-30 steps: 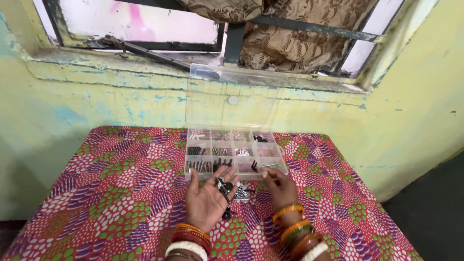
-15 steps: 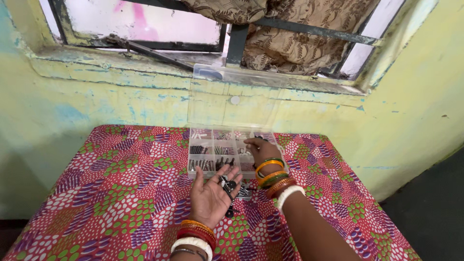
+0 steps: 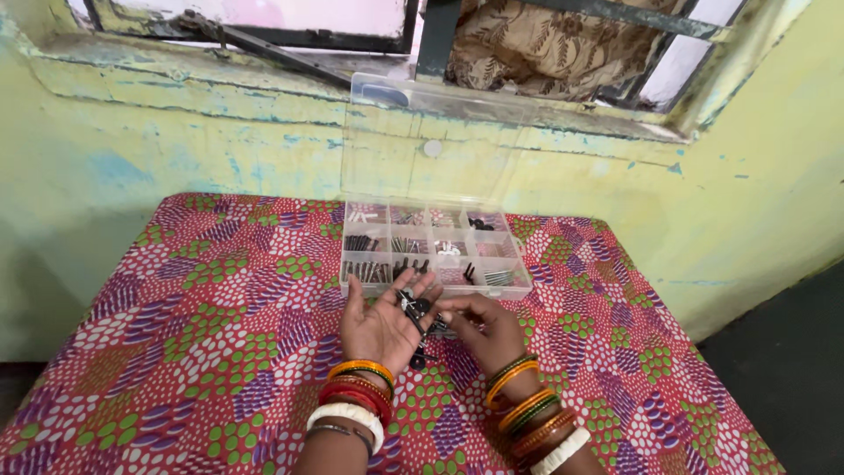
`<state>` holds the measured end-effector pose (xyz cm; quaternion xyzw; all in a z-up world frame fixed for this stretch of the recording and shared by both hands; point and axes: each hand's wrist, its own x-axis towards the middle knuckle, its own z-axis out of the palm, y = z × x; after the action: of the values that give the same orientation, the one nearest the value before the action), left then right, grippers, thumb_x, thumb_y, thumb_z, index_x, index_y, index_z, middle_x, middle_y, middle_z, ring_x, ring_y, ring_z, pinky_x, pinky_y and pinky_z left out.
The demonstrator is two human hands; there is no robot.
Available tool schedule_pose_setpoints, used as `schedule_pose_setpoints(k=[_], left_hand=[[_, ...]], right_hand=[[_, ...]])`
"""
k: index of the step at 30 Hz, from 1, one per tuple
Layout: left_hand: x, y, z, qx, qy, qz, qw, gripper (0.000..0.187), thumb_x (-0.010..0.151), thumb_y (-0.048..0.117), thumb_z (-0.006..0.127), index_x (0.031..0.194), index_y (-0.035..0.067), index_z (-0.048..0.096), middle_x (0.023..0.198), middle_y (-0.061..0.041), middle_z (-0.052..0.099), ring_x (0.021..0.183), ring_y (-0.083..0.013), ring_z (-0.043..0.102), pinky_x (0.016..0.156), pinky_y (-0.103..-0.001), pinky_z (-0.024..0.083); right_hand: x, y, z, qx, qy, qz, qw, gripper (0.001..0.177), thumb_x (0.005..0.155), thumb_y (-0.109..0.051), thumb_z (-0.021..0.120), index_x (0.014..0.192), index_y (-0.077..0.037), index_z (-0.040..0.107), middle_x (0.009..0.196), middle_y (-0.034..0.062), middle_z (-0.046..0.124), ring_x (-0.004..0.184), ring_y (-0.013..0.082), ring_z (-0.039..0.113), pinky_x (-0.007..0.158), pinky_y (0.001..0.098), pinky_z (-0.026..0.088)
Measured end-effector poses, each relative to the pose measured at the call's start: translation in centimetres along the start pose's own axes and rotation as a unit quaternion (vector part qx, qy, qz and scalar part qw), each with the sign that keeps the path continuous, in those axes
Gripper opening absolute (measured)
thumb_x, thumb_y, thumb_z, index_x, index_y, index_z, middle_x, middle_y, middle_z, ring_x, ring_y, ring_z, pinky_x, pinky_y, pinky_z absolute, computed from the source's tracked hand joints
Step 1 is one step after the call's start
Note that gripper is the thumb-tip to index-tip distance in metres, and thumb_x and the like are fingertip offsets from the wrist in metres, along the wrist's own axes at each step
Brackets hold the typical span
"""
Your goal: The person picks up and sorts small hardware items, including screws and bolts, by hand, placing them into a clear plastic organizer box with multiple compartments.
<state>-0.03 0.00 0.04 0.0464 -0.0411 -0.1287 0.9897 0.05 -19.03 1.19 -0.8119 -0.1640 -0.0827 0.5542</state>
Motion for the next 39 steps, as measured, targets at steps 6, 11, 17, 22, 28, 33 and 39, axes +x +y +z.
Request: schedule_pose_setpoints(k=[6,11,17,22,28,33,39], left_hand=[[-0.4,0.0,0.7,0.013,-0.009,0.016,1.000,0.098,0.089,0.076,0.046,0.145,-0.005,0.038,0.143,-0.028,0.049,0.133,-0.0432,0.048,0.109,-0.059,0.041],[-0.7,0.0,1.4,0.018,0.029,0.012,0.999,0.098,0.089,0.076,0.042,0.146,-0.003,0.038,0.144,-0.027,0.050,0.137,-0.0427,0.046,0.110,-0.059,0.040],[-0.1,-0.1,0.4,0.038,-0.002,-0.007,0.999,0.098,0.090,0.077,0.039,0.145,-0.004,0.038,0.142,-0.027,0.052,0.133,-0.0420,0.049,0.109,-0.056,0.042],[0.3,-0.2,-1.7,0.002,-0.107,-0.052,0.993,0.099,0.096,0.079,0.044,0.148,-0.004,0.037,0.140,-0.027,0.053,0.124,-0.0390,0.053,0.102,-0.047,0.044],[-0.2,-0.3,-0.3,0.048,0.000,-0.040,0.998,0.097,0.088,0.077,0.045,0.144,-0.002,0.040,0.136,-0.024,0.054,0.126,-0.0335,0.055,0.108,-0.048,0.046],[-0.4,-0.1,0.5,0.059,0.012,-0.042,0.997,0.096,0.088,0.076,0.045,0.144,-0.002,0.039,0.142,-0.026,0.050,0.132,-0.0391,0.051,0.110,-0.049,0.044],[-0.4,-0.1,0.6,0.061,0.015,-0.035,0.997,0.099,0.088,0.076,0.045,0.146,-0.005,0.038,0.143,-0.029,0.048,0.135,-0.0411,0.048,0.110,-0.049,0.044]], right_hand=[[-0.5,-0.8,0.8,0.042,-0.069,-0.093,0.992,0.027,0.083,0.000,0.081,0.109,-0.006,0.076,0.101,0.0047,0.075,0.090,0.0122,0.070,0.078,0.0273,0.057],[-0.8,-1.7,1.0,-0.044,-0.078,-0.135,0.987,0.032,0.076,0.004,0.083,0.105,-0.008,0.078,0.097,0.0053,0.073,0.092,0.0177,0.070,0.080,0.0301,0.058],[-0.7,-1.9,1.4,-0.093,-0.053,-0.158,0.982,0.024,0.078,0.000,0.083,0.100,-0.009,0.079,0.094,0.0052,0.075,0.089,0.0189,0.072,0.080,0.0311,0.057],[-0.8,-1.8,1.1,-0.071,-0.037,-0.150,0.985,0.021,0.081,0.000,0.079,0.101,-0.008,0.077,0.097,0.0067,0.074,0.093,0.0187,0.073,0.080,0.0310,0.057],[-0.2,0.9,1.2,0.117,0.051,-0.079,0.989,0.016,0.096,-0.002,0.066,0.112,-0.005,0.066,0.107,0.0062,0.072,0.099,0.0133,0.069,0.087,0.0279,0.056],[1.0,3.9,-0.1,0.160,0.113,-0.031,0.980,0.015,0.102,-0.004,0.059,0.117,-0.001,0.059,0.110,0.0078,0.072,0.094,0.0115,0.066,0.086,0.0273,0.056],[1.5,4.7,-0.9,0.156,0.135,-0.012,0.978,0.021,0.099,-0.002,0.059,0.120,-0.001,0.057,0.108,0.0106,0.072,0.094,0.0147,0.070,0.087,0.0301,0.059]])
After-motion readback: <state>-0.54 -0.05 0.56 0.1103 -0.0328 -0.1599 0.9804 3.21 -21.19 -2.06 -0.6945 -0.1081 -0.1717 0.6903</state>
